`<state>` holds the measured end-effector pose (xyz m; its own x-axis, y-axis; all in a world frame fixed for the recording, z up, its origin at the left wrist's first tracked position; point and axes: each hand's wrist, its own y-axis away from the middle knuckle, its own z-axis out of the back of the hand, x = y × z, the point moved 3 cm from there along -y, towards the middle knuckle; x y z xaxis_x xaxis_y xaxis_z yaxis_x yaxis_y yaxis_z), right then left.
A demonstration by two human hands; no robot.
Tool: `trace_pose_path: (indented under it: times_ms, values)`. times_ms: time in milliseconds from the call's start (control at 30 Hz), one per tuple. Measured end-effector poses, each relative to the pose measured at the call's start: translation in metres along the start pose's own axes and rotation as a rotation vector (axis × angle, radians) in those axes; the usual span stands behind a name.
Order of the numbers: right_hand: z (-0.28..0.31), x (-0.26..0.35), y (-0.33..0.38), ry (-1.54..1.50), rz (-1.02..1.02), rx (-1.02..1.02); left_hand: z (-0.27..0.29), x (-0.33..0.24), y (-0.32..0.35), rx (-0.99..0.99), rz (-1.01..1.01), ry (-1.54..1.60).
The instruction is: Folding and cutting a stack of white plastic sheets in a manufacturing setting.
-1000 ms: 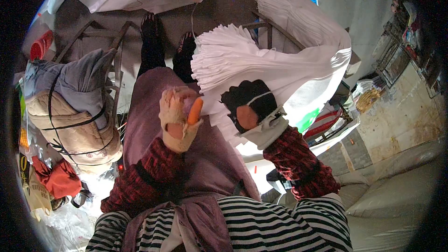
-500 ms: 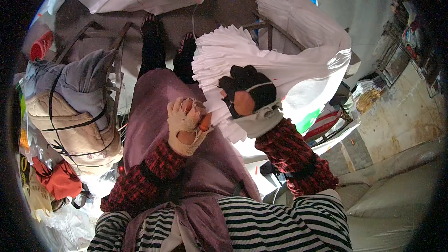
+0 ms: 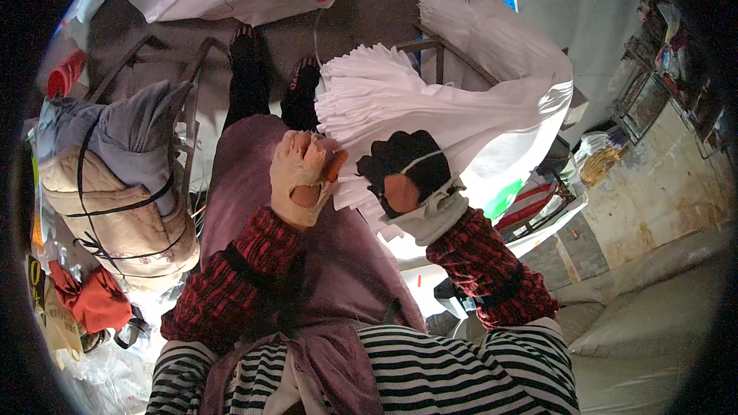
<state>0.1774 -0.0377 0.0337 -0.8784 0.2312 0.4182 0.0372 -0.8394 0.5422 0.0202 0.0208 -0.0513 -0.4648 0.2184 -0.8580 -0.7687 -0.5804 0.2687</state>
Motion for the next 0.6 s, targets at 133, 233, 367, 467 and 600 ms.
trace_pose_path:
  times_ms: [133,233,367,467,600]
  values:
    - [0.001,-0.005,0.0,-0.001,-0.066,0.06,0.008,0.0,-0.001,0.088,-0.02,-0.066]
    - [0.0,-0.014,-0.002,-0.151,-0.198,-0.134,0.01,-0.008,0.013,0.147,-0.02,-0.071]
    - [0.009,-0.014,-0.021,-0.114,-0.114,-0.19,0.01,-0.015,0.023,0.074,-0.04,-0.051]
    - [-0.004,-0.02,-0.018,-0.105,-0.169,-0.113,0.008,-0.015,0.023,0.022,-0.074,-0.01]
    - [-0.002,-0.013,-0.018,-0.065,-0.134,-0.137,0.008,-0.014,0.023,0.027,-0.085,0.03]
